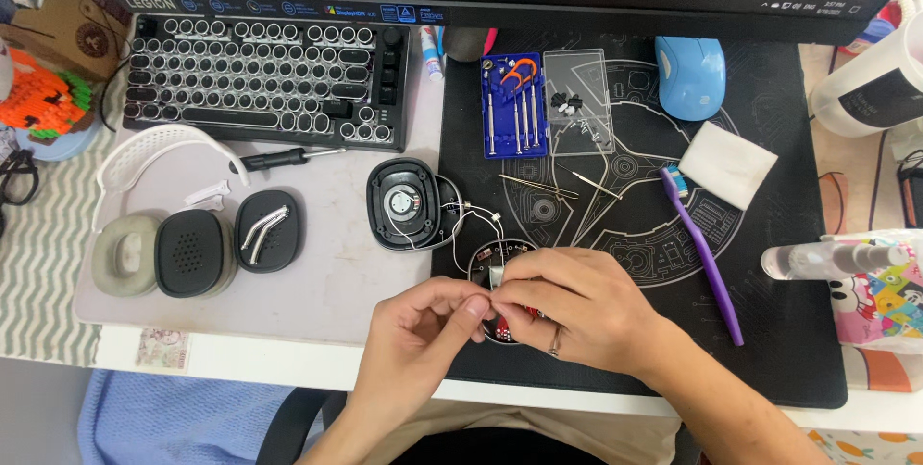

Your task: The person manipulates small wires and electronic components inside a disassembled headphone ear cup using a thin metal tool and their fingers.

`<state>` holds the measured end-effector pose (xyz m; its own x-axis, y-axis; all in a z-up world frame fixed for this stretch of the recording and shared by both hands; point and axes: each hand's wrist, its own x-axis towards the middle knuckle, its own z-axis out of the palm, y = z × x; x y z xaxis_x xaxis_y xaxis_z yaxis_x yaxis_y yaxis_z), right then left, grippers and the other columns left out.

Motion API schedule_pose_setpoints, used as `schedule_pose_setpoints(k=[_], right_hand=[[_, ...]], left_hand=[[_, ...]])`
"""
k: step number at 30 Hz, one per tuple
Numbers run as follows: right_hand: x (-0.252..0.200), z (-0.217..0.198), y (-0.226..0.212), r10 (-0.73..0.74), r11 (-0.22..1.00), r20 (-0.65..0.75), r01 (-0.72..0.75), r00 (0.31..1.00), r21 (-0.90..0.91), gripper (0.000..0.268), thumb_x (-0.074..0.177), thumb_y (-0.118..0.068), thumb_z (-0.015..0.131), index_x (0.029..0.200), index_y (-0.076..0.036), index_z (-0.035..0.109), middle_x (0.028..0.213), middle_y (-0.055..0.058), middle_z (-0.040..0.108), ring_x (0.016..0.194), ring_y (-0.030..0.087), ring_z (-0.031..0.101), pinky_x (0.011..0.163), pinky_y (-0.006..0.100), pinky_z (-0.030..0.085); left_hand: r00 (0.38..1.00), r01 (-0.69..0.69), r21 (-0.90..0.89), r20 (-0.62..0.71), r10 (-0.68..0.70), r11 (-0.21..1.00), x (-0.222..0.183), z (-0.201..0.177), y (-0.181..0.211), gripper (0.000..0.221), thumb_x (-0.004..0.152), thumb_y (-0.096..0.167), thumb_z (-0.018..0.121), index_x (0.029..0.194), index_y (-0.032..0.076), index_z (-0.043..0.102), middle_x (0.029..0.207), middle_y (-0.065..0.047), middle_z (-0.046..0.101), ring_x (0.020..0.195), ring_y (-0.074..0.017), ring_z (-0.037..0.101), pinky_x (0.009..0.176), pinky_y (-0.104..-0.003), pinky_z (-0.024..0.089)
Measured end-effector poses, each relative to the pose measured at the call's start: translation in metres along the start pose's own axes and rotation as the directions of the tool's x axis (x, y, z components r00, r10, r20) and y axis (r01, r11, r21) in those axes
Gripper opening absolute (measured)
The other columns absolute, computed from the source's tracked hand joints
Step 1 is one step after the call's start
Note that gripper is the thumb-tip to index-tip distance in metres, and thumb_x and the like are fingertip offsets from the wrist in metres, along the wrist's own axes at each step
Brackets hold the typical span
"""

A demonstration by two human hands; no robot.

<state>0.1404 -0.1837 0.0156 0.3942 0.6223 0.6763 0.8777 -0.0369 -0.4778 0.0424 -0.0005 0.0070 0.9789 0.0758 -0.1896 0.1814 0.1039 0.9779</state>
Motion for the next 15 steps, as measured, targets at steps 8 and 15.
schedule_pose_setpoints(k=[8,15], right_hand=[[-0.006,-0.015,0.020,0.159,0.974,0.188,-0.124,0.969,-0.188,0.004,0.094,-0.001,0.067,0.096,-0.005,0.066,0.104,0.010,0.061,0.087,0.024,0.064,0.070,0.035,0.053],[-0.005,0.000,0.016,0.166,0.940,0.312,-0.055,0.935,-0.336,0.008,0.098,-0.002,0.061,0.103,-0.003,0.067,0.106,0.011,0.057,0.090,0.022,0.060,0.071,0.038,0.044]], left_hand=[[0.941,-0.281,0.504,-0.021,0.337,0.817,-0.002,-0.017,-0.005,0.032,0.087,0.024,0.080,0.110,0.011,0.062,0.103,-0.003,0.067,0.092,-0.0140,0.064,0.078,-0.027,0.053],[0.906,-0.398,0.582,0.126,0.405,0.709,-0.002,-0.022,-0.023,0.067,0.075,0.038,0.092,0.121,0.009,0.053,0.123,-0.010,0.062,0.117,-0.0266,0.060,0.102,-0.039,0.045]])
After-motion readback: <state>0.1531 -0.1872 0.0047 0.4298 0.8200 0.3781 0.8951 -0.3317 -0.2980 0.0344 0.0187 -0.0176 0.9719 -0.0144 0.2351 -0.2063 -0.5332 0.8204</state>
